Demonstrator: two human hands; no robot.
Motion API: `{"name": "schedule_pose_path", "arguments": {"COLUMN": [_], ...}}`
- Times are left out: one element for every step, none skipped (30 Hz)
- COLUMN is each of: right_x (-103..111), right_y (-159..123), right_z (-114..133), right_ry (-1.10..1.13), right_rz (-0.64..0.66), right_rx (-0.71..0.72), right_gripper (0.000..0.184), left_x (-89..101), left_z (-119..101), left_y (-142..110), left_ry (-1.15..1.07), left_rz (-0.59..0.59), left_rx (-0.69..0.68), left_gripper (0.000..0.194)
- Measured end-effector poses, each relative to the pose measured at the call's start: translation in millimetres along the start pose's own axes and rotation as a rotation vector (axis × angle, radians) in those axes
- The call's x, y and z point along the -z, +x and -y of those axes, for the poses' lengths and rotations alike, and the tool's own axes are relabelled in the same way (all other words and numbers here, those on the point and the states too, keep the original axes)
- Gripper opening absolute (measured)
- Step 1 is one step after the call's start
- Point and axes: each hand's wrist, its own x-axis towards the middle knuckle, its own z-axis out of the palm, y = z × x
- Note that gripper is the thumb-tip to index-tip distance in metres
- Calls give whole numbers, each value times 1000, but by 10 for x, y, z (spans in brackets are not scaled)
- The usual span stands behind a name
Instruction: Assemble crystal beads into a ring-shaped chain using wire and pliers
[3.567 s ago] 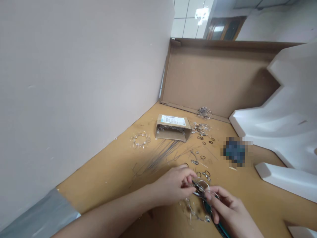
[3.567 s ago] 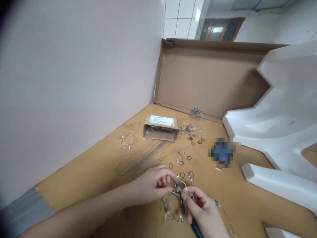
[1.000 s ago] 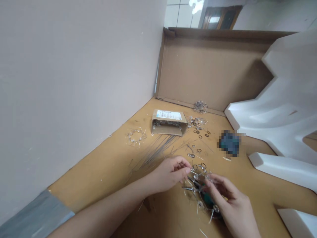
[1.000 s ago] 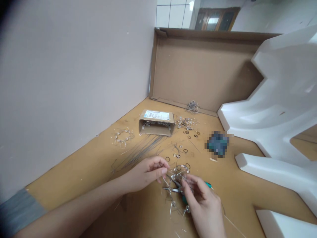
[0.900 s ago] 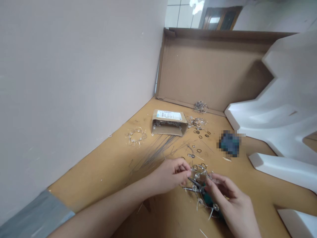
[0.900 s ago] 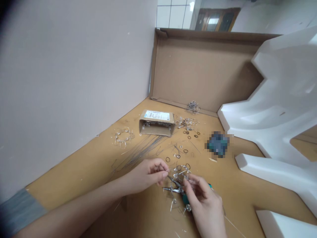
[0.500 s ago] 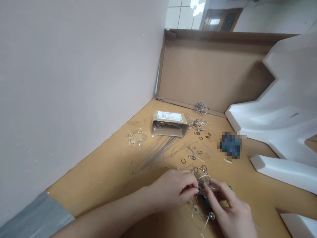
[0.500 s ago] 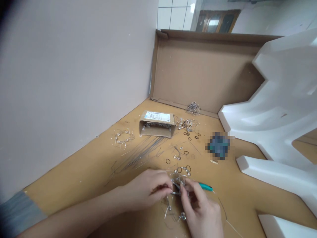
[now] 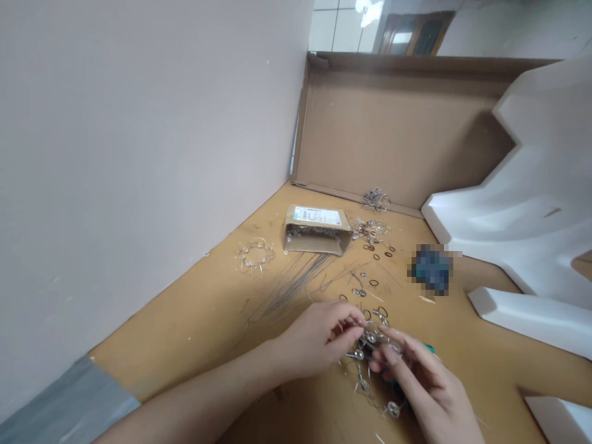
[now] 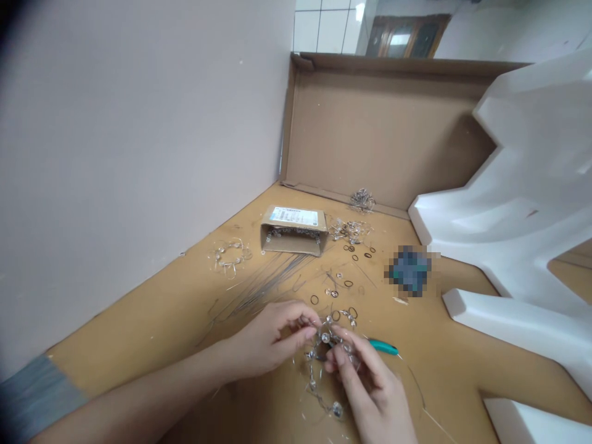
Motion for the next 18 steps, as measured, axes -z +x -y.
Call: {"name": "schedule_pose_path", "arguments": {"right_x": [-12, -28, -48, -70, -91, -110, -124, -131, -130, -122, -108, -89, -69, -52, -39, -32, -33, -41], "right_y": [-7, -13, -19, -25, -30, -35, -38, -37, -34, -28, -18, -7, 4, 15, 23, 29, 31, 31], "right_z": [11, 22, 34, 47, 60, 71, 80, 84, 82, 74, 60, 40, 18, -3, -22, -35, -42, -42], "right_ry": [-30, -55, -73, -82, -81, -72, -57, -41, -25, -10, -1, 0, -7, -18, -28, -33, -33, -24], "right_rz": [5, -5, -28, -56, -81, -99, -109, -112, -120, -134, -151, -157, -152, -133, -112, -101, -106, -123], "right_rx": [11, 24, 33, 38, 34, 20, 2, -17, -36, -52, -62, -67, -68, -67, -67, -70, -78, -88], "right_gripper": [30, 29, 27, 27, 27, 27, 27, 28, 28, 30, 33, 37, 41, 44, 47, 48, 48, 47], "left_x": [1, 4, 9, 14, 19, 23, 25, 25, 24, 21, 17, 12, 7, 2, -3, -8, -13, -19], "left_z": [-6, -15, -26, -38, -47, -53, -55, -51, -44, -32, -20, -7, 5, 14, 20, 23, 23, 21], "left_y": [1, 2, 2, 3, 2, 2, 2, 3, 4, 7, 12, 18, 24, 31, 37, 42, 45, 45], "left_ry": [22, 50, 82, 112, 132, 139, 129, 98, 49, -16, -93, -179, -265, -351, -434, -510, -574, -618], "left_rz": [12, 30, 58, 91, 123, 142, 148, 138, 115, 87, 64, 50, 52, 56, 64, 74, 85, 97], "left_rx": [-23, -44, -68, -90, -110, -121, -120, -99, -56, 7, 81, 157, 224, 274, 302, 309, 301, 282], "left_gripper": [16, 16, 17, 18, 18, 19, 20, 20, 20, 21, 22, 22, 22, 20, 18, 17, 16, 15]}}
